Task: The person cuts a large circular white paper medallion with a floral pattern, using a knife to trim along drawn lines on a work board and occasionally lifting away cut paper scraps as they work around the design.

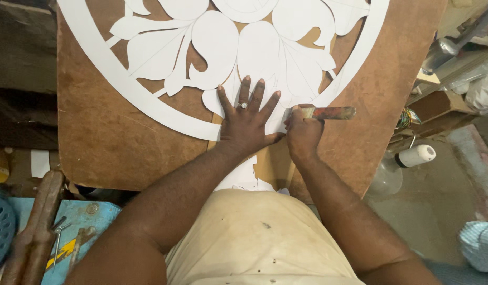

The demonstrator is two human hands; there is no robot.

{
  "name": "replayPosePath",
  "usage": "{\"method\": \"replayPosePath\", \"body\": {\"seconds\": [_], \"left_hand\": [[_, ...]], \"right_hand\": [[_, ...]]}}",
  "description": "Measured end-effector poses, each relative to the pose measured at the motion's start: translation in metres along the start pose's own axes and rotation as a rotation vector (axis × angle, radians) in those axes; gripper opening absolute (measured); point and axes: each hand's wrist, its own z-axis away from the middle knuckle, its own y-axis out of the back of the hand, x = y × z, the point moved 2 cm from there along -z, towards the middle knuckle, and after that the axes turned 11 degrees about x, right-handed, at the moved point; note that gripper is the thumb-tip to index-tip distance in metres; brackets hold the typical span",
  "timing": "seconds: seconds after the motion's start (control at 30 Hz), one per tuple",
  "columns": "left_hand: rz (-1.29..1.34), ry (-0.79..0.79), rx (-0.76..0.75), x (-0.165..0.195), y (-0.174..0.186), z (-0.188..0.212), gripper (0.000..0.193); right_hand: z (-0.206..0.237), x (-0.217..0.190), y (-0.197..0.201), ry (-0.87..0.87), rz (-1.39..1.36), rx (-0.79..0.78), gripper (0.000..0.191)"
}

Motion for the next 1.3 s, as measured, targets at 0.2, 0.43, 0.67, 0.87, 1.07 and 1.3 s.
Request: {"method": "replayPosePath", "body": {"seconds": [0.2,0.43,0.67,0.87,1.07,1.3], "left_hand": [[0.025,-0.015,0.127,0.000,0.005,0.002,0.109],[0.036,-0.032,0.133,0.004,0.021,-0.001,0.102],[0.040,-0.126,0.122,0.000,0.027,-0.008,0.092],[0.033,-0.186,0.012,-0.015,0.039,-0.021,0.087],[0.057,-0.219,0.030,-0.015,0.038,-0.017,0.080],[0.055,-0.229,0.028,-0.019,0.032,-0.017,0.078]], "right_hand": [[-0.001,0.000,-0.001,-0.016,0.006,0.013,0.017],[0.001,-0.014,0.012,0.030,0.090,-0.074,0.026],[-0.018,-0.016,0.036,0.048,-0.009,-0.061,0.027],[-0.043,-0.017,0.033,0.060,-0.100,-0.128,0.019],[-0.042,-0.012,0.025,0.131,-0.073,-0.126,0.019],[-0.048,-0.018,0.017,0.218,-0.027,-0.147,0.019]]}}
